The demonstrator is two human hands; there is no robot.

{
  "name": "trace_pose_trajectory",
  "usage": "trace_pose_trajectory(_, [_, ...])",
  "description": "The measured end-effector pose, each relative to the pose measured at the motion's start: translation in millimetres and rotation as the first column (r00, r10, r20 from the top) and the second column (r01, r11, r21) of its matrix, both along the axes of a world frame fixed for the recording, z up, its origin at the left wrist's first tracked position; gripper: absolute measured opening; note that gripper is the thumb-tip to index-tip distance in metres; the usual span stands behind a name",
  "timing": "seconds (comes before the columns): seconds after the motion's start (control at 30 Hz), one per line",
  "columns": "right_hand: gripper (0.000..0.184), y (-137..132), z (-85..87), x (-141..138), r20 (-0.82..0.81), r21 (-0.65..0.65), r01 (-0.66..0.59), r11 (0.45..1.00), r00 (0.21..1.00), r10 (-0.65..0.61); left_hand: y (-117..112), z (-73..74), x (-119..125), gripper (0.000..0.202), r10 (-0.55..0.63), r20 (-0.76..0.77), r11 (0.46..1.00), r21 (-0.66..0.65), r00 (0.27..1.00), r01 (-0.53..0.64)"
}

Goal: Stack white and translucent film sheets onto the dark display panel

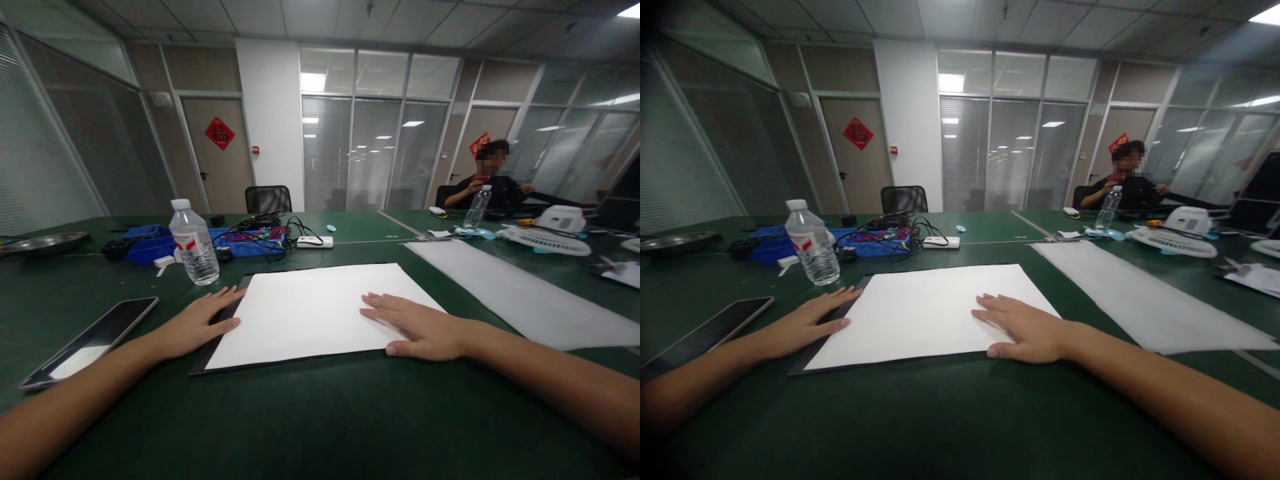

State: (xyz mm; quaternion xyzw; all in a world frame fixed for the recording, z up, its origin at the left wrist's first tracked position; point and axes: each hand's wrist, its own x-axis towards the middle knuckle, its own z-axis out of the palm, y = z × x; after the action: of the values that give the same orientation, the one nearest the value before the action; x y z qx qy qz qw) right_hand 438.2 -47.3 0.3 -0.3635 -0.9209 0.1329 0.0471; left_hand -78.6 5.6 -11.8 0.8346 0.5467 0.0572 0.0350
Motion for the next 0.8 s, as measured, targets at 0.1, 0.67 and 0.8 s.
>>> trace_pose_trajectory(0.1, [0.083,4,1.6,8,-0.01,0.028,-0.064,0.998,0.998,0.065,0,-0.4,-1,0.084,0.004,0.009,1.0,0.006,1.0,-0.004])
trace_pose_trajectory(0.67, [0.071,5,6.1,5,-0.014,0.057,-0.095,0.994,0.995,0.096,1,0.0,5,0.082,-0.04,-0.013,0.999,0.027,0.999,0.04])
trace_pose_trajectory(0.8, [0.065,23,1.6,27,-0.055,0.146,0.048,0.988,0.998,-0.04,3,-2.9,3,0.082,-0.033,0.004,0.998,0.059,0.999,0.032])
